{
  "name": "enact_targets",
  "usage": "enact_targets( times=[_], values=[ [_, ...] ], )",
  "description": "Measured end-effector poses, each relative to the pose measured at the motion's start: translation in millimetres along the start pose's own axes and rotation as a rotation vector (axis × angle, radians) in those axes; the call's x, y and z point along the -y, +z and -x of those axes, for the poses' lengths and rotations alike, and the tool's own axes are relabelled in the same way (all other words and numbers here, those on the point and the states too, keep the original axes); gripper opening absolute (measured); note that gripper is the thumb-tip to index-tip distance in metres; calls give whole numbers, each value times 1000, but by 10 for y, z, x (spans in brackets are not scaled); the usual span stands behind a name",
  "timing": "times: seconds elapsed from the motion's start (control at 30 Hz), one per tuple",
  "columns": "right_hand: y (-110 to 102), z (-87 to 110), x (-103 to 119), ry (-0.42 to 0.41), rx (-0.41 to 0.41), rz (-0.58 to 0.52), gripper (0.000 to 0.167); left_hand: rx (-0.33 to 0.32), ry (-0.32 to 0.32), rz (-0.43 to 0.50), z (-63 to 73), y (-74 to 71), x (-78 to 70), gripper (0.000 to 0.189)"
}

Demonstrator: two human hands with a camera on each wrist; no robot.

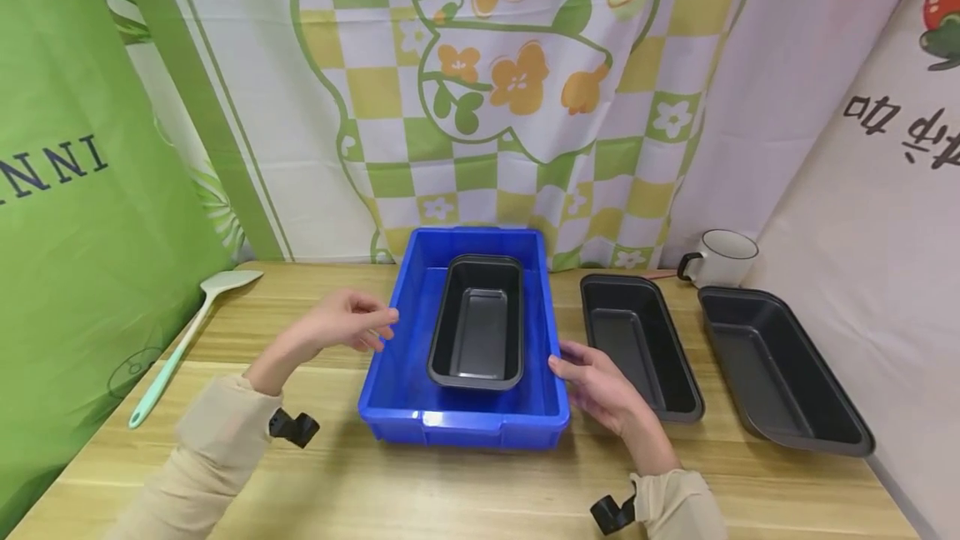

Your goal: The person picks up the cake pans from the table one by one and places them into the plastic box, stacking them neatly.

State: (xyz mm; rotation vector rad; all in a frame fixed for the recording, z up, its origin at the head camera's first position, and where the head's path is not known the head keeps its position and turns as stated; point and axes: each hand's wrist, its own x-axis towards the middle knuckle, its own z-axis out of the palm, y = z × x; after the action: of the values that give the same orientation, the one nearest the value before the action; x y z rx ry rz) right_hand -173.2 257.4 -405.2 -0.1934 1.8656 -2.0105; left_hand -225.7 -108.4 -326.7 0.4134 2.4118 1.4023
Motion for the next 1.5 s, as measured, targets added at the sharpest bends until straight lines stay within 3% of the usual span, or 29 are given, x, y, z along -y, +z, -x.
enact_targets(
  times=[0.1,0.23,0.3,0.4,0.7,0.93,1.1,1.5],
  values=[
    [-2,-1,-1,-1,-4,-2,68,-70,37,67,44,-55,270,35],
    [1,-2,-3,-1,-2,-3,69,-156,16,182,57,-62,596,40],
    [0,-3,-9,-1,-4,0,69,-189,15,229,41,-48,703,42],
    [-2,-9,-16,1,-8,5,68,-182,37,276,13,-18,808,42],
    [4,-22,10,2,-10,7,67,-46,105,390,-86,131,902,50],
    [7,-16,1,0,-7,12,68,19,95,550,-171,207,1021,49],
    [9,-30,-11,11,-14,4,68,48,75,562,-189,227,1071,50],
    [-3,-25,-14,-4,7,-5,69,50,42,532,-175,226,1081,52]
  ],
)
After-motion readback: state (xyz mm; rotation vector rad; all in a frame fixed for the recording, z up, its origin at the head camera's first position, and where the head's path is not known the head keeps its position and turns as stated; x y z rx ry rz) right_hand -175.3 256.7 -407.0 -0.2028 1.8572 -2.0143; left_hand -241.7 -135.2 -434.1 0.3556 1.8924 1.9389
